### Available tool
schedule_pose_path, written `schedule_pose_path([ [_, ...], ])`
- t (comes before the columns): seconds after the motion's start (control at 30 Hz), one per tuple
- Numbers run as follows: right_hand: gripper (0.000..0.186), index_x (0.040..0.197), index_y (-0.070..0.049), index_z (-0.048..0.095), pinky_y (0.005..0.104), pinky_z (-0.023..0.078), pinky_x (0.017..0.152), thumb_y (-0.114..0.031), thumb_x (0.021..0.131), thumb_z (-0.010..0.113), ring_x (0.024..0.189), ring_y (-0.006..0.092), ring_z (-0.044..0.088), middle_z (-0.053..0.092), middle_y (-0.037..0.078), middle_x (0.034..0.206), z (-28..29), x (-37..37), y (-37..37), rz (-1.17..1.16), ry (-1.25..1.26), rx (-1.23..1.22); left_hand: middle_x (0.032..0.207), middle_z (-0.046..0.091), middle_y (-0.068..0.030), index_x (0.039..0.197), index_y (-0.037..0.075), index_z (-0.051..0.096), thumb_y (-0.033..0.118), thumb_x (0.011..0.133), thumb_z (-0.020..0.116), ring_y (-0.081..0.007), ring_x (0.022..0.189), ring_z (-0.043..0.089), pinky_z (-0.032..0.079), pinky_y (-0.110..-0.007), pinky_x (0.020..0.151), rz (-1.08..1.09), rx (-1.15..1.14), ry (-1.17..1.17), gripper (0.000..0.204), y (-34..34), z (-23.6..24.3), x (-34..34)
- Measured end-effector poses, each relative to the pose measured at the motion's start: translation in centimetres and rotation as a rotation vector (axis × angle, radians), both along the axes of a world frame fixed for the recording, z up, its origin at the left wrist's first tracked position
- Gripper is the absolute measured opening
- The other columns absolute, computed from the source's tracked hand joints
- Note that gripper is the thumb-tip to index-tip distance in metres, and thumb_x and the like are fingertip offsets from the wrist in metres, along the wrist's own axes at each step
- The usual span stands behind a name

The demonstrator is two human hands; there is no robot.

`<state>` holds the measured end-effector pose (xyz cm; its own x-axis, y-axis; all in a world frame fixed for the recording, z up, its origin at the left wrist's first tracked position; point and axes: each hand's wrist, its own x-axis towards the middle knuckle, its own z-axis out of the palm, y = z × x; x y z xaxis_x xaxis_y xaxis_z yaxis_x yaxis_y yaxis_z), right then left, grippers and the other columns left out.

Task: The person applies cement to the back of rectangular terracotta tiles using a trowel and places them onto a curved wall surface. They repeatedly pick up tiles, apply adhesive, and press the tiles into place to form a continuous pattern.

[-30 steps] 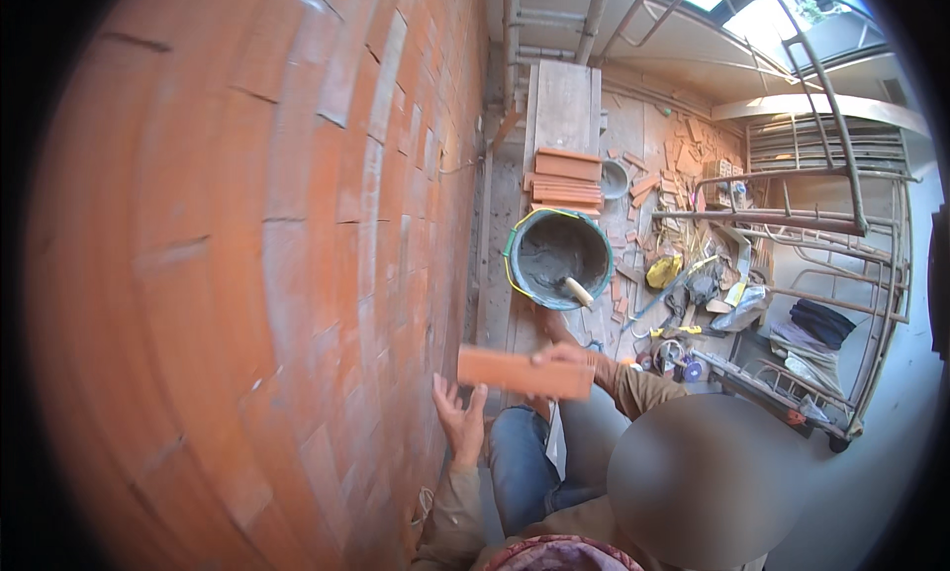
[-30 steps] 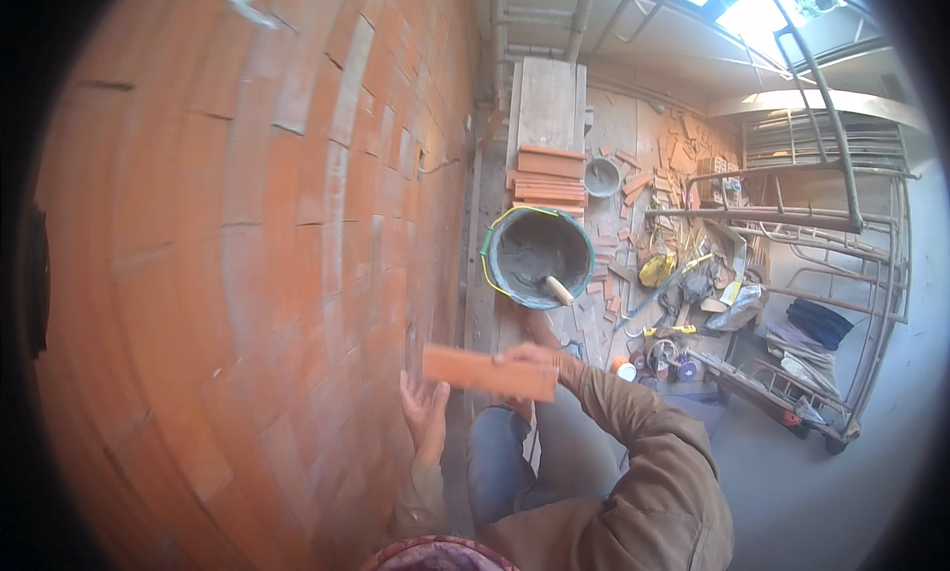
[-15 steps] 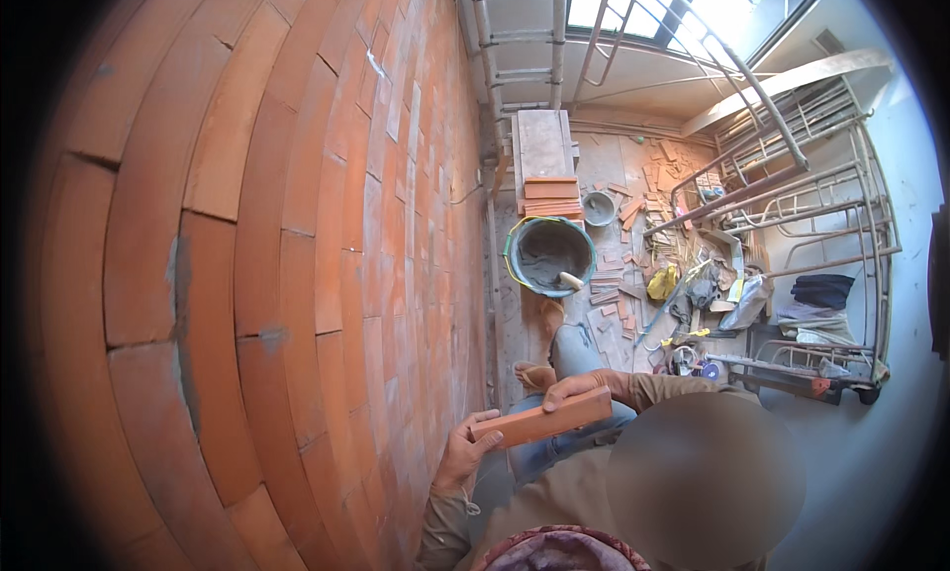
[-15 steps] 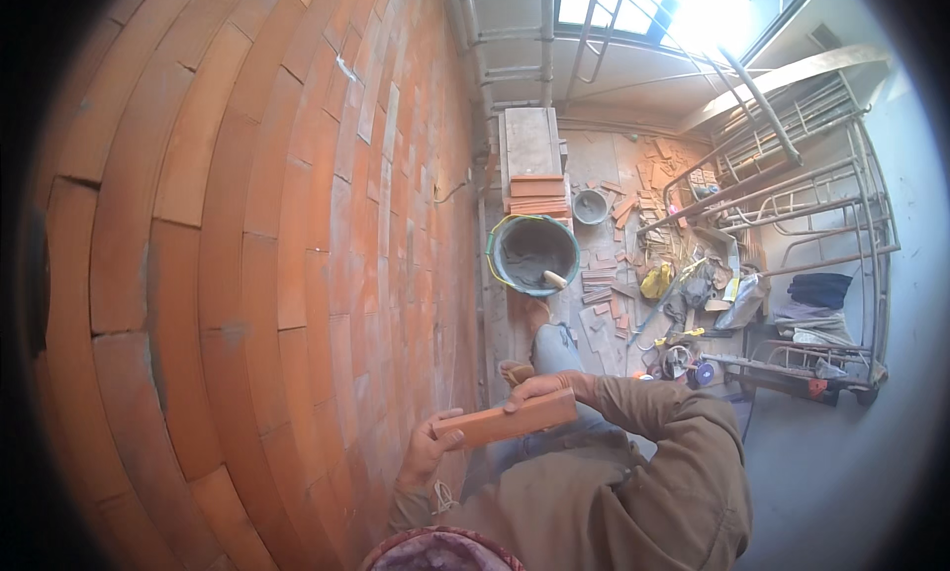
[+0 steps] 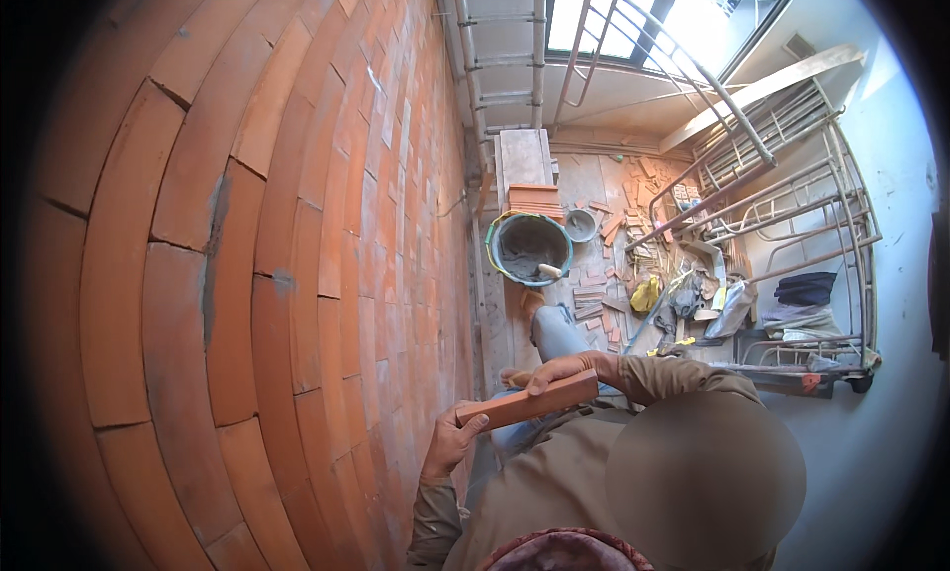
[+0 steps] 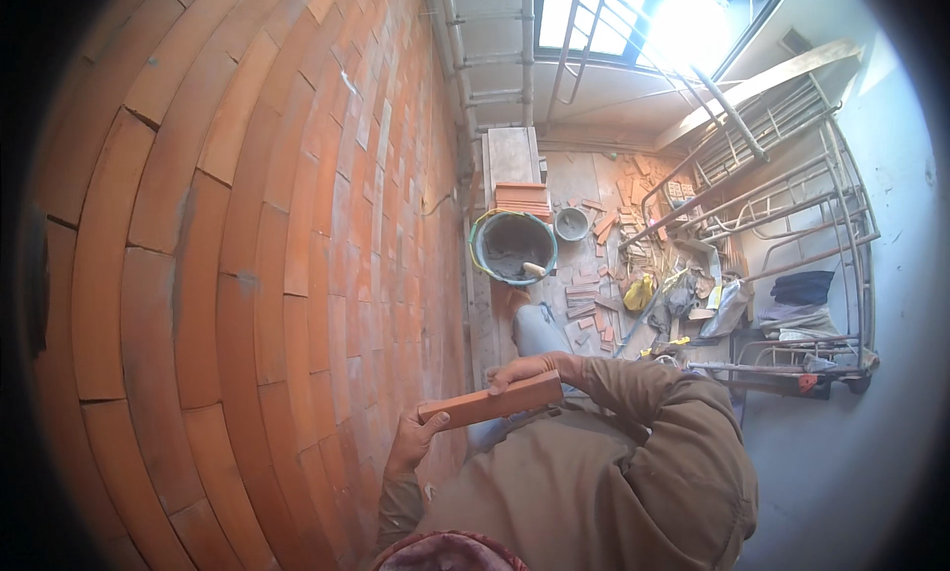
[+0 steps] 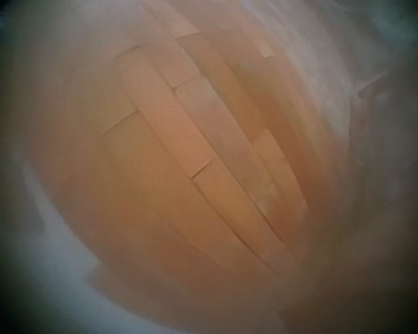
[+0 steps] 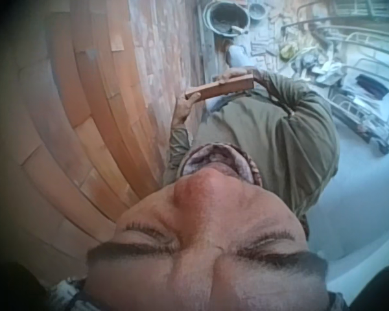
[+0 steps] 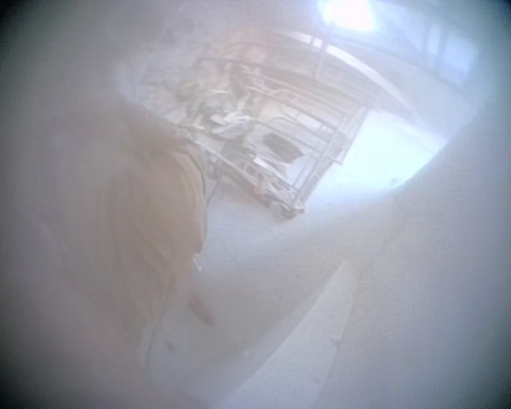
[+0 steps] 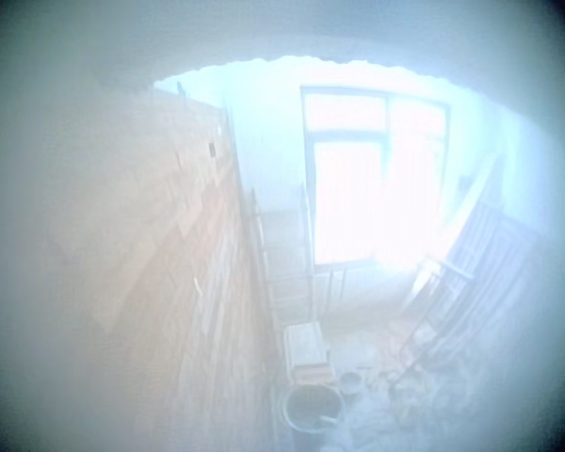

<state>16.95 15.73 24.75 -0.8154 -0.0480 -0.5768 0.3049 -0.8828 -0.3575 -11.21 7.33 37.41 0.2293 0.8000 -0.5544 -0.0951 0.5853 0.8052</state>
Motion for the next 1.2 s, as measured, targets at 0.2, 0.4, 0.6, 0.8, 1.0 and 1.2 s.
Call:
schedule_pose_path([
  [0.2,0.09,0.152,0.0,0.026,0.0276,0.041,0.099,-0.043,0.086,0.07,0.122,0.0159,0.05,0.04,0.011,0.147,-3.3,0.7,1.6,0.204,-0.011,-0.028,0.098,0.068,-0.0048,0.109,-0.002,0.066,0.016,0.095,0.07,-0.0115,0.092,0.062,0.051,-0.028,0.085,0.046,0.086,0.049,0.023,-0.6,-1.3,1.1],
  [0.4,0.063,0.135,0.001,0.057,0.0292,0.055,0.077,-0.04,0.089,0.067,0.09,0.0164,0.068,0.068,0.013,0.12,4.1,-4.2,7.1,0.443,-0.013,0.003,0.092,0.066,-0.0013,0.103,0.0,0.065,0.016,0.094,0.072,-0.0098,0.087,0.06,0.05,-0.027,0.078,0.288,0.123,0.152,0.019,-2.5,0.2,0.4],
  [0.6,0.075,0.134,0.005,0.056,0.046,0.053,0.092,-0.059,0.094,0.058,0.112,0.0297,0.064,0.065,0.018,0.125,11.3,-3.5,14.0,0.076,0.173,-0.075,0.093,0.063,-0.0022,0.101,0.001,0.062,0.012,0.094,0.071,-0.011,0.089,0.058,0.048,-0.029,0.083,0.673,0.198,-0.061,0.016,-1.3,4.3,0.6],
  [0.8,0.057,0.13,0.001,0.058,0.0424,0.052,0.094,-0.04,0.093,0.069,0.114,0.0241,0.062,0.065,0.012,0.122,21.0,-3.8,25.0,-0.001,0.445,0.661,0.095,0.064,-0.0026,0.105,-0.001,0.062,0.015,0.098,0.066,-0.0104,0.09,0.057,0.048,-0.028,0.082,0.842,0.477,0.089,0.018,6.3,11.2,1.8],
  [1.0,0.047,0.13,0.006,0.054,0.0325,0.053,0.093,-0.015,0.092,0.073,0.103,0.0186,0.066,0.068,0.01,0.11,33.1,-9.5,31.2,-0.161,0.453,1.148,0.094,0.059,0.0004,0.119,0.0,0.057,0.015,0.101,0.059,-0.0064,0.082,0.05,0.045,-0.025,0.074,0.929,0.777,0.4,0.023,11.8,20.8,3.5],
  [1.2,0.058,0.134,0.007,0.05,0.0295,0.053,0.088,-0.014,0.087,0.078,0.098,0.017,0.066,0.068,0.01,0.104,46.6,-14.4,36.1,-0.353,0.962,1.32,0.102,0.055,-0.0044,0.133,-0.001,0.045,0.013,0.101,0.058,-0.0062,0.085,0.05,0.045,-0.022,0.074,1.005,0.874,0.597,0.037,11.9,35.9,7.2],
])
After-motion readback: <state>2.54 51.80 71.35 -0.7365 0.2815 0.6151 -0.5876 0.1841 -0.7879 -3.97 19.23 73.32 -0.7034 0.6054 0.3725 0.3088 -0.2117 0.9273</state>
